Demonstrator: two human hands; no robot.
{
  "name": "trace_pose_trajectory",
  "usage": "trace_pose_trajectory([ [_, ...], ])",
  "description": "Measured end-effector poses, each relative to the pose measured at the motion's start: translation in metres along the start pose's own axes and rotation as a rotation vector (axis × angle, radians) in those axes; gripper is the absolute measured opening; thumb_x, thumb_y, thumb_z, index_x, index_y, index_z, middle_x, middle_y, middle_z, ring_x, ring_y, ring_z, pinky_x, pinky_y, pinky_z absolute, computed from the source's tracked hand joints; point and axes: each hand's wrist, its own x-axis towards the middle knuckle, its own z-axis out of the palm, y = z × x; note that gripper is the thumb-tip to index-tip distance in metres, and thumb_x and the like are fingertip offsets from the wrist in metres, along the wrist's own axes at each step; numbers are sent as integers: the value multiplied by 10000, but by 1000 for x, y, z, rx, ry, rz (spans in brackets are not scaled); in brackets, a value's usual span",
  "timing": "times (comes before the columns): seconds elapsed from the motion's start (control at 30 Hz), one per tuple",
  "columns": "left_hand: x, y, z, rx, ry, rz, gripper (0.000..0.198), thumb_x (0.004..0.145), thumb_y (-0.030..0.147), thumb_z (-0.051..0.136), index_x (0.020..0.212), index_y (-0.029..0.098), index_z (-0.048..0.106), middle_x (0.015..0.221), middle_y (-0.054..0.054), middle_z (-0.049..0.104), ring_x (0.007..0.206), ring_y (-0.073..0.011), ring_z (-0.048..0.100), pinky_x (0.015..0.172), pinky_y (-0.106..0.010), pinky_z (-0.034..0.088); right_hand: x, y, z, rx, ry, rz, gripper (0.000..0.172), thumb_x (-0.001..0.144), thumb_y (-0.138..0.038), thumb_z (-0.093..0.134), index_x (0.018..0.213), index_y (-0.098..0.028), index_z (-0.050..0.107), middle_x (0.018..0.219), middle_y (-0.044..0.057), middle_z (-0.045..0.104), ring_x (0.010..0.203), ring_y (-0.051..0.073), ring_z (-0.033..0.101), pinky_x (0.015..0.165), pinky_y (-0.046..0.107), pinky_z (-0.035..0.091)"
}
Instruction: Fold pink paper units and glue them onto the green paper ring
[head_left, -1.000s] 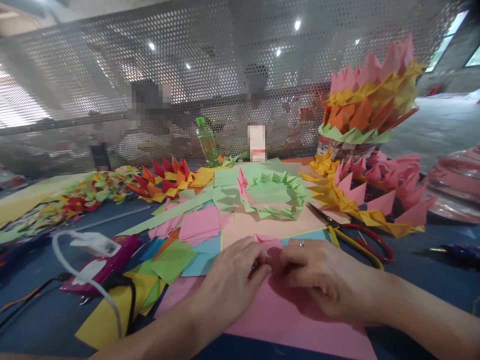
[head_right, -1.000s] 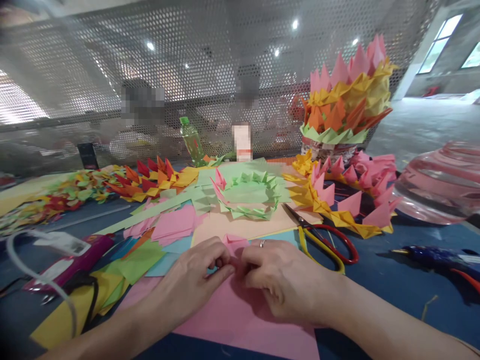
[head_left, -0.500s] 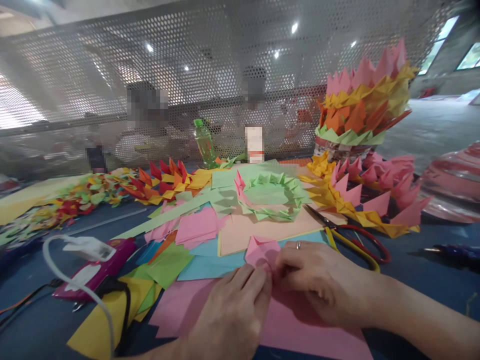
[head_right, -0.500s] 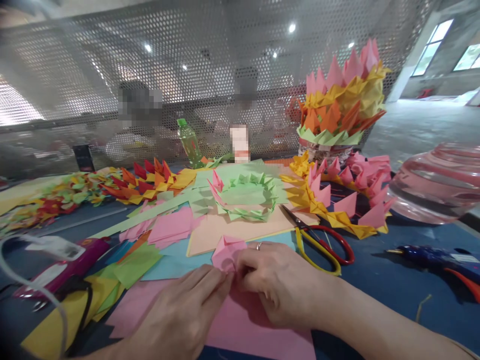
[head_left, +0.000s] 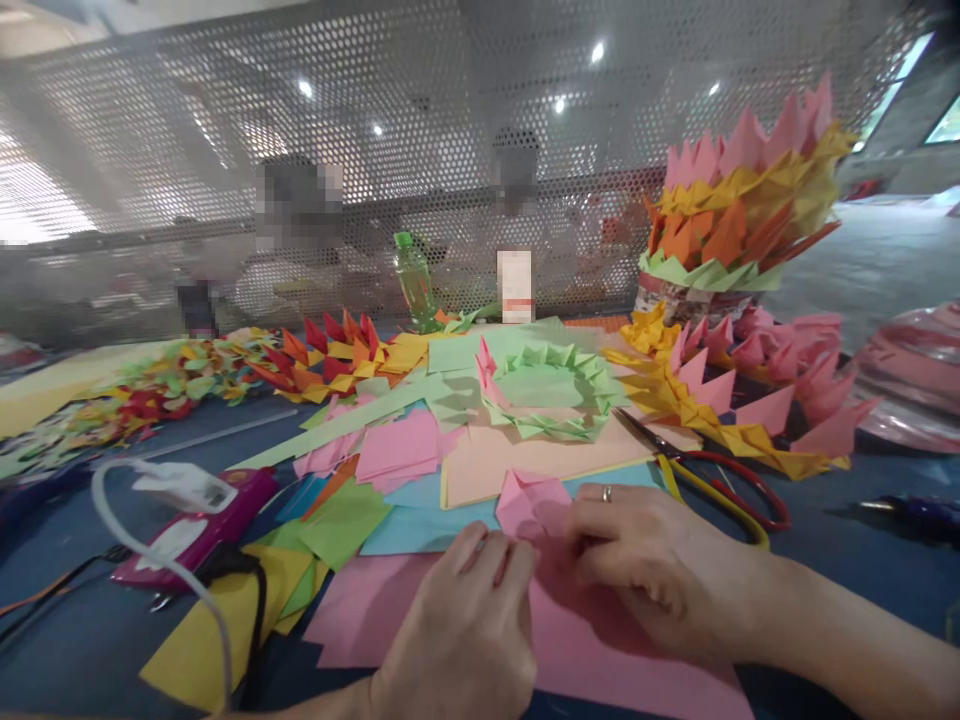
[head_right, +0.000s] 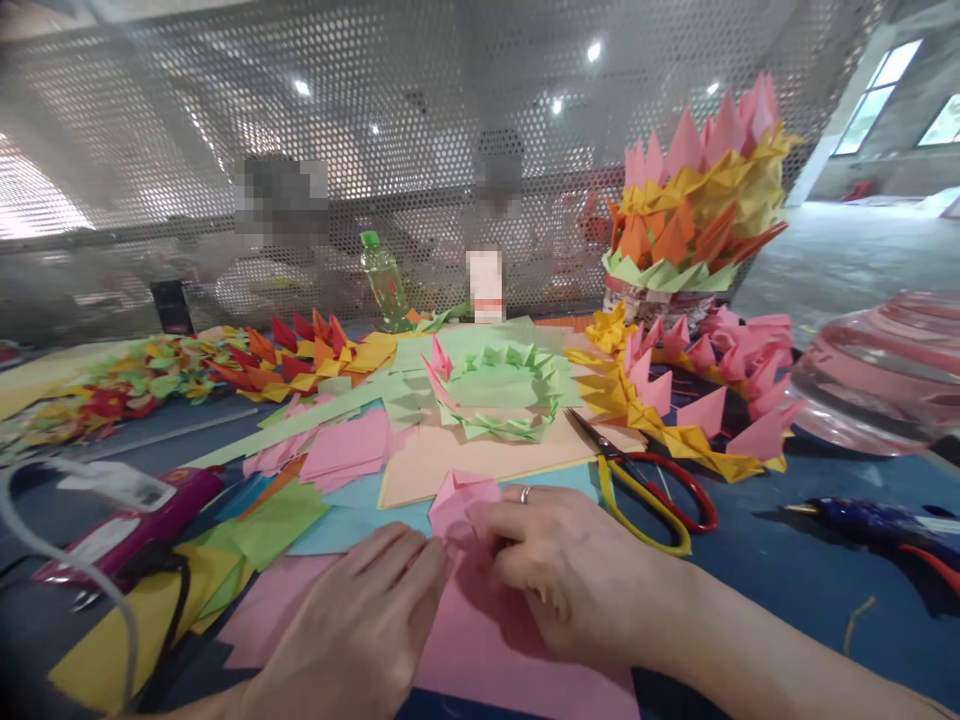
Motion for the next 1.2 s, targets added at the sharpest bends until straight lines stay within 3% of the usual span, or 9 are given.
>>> trace_pose_trajectory([
  [0.3,3,0,-7,149,-57,-24,179,751,58,536,694,155,675,722,-86,617,701,-253,536,719,-406,459,1,1,0,-53,-44,40,185,728,-43,547,749,-174,677,888,25,692,754,157,629,637,286,402],
  [0.47,4,-2,-6,134,-5,-32,218,720,15,493,680,150,659,689,-79,590,658,-240,527,659,-386,475,0,-1,0,-28,-44,30,198,707,-27,538,752,-172,665,888,23,683,774,157,618,648,279,401],
  [0.6,3,-5,-8,39,24,-104,238,810,22,471,876,127,674,829,-94,639,739,-247,579,710,-396,517,-1,2,3,-36,-10,4,181,747,-35,523,741,-176,636,854,22,662,751,155,581,642,284,391],
  [0.7,5,-6,-10,-198,-65,-39,318,857,104,478,1136,117,631,1072,-120,668,915,-253,624,810,-368,553,-2,4,5,-40,25,-25,184,777,-45,503,765,-183,624,859,32,655,765,171,563,668,299,405],
  [0.83,8,-5,-11,-276,-259,-62,385,835,99,464,1195,109,599,1157,-127,669,997,-255,638,859,-352,570,0,2,-3,-59,101,11,298,769,-5,455,928,-190,627,982,57,655,899,211,572,811,360,443],
  [1.0,9,-6,-17,-239,-270,-35,330,880,111,461,1177,116,606,1175,-139,662,1037,-265,635,905,-378,557,2,0,-16,-127,16,197,625,596,43,467,1166,-194,564,1298,119,553,1254,295,472,1046,503,374],
  [1.1,9,-7,-18,-253,-271,-46,309,913,163,466,1180,110,613,1158,-149,665,1019,-270,642,899,-382,559,2,2,-17,-144,-7,208,510,704,39,482,1123,-225,604,1324,100,544,1256,283,489,1092,539,337],
  [1.2,7,-7,-15,-301,-258,-33,321,919,196,469,1187,104,619,1121,-146,674,994,-268,647,859,-371,577,3,6,-16,-111,9,165,284,831,-33,528,943,-241,685,1264,70,582,1178,269,543,1020,484,416],
])
